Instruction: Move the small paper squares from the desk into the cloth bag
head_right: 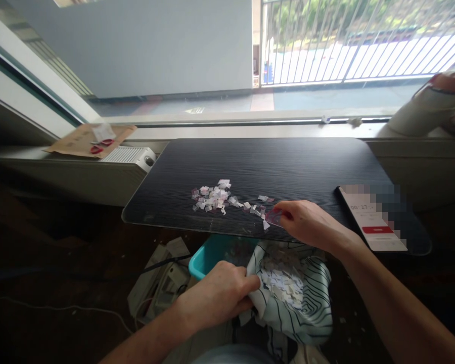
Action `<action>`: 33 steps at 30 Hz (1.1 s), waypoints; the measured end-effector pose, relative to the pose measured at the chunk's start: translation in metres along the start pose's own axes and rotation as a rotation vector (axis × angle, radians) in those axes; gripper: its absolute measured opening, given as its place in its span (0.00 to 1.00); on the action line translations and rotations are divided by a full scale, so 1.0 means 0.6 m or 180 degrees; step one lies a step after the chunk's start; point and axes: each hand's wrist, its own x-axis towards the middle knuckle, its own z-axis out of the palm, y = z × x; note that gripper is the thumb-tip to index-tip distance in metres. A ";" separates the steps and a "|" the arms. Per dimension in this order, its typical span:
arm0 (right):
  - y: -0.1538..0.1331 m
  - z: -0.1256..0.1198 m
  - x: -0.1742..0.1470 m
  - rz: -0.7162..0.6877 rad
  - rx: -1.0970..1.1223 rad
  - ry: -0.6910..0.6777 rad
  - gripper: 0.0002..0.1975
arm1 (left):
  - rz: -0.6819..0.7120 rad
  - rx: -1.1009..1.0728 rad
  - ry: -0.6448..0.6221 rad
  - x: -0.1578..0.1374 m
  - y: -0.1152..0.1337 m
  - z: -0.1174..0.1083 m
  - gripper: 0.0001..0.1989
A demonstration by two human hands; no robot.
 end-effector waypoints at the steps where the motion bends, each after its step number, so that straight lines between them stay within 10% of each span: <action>1: 0.001 -0.001 -0.003 0.0031 -0.0051 0.0036 0.16 | 0.0003 -0.0007 0.0018 0.001 -0.001 0.000 0.06; 33: 0.004 0.003 -0.085 -0.0298 -0.0189 0.0139 0.16 | -0.0590 -0.0244 0.0065 -0.028 0.002 0.021 0.05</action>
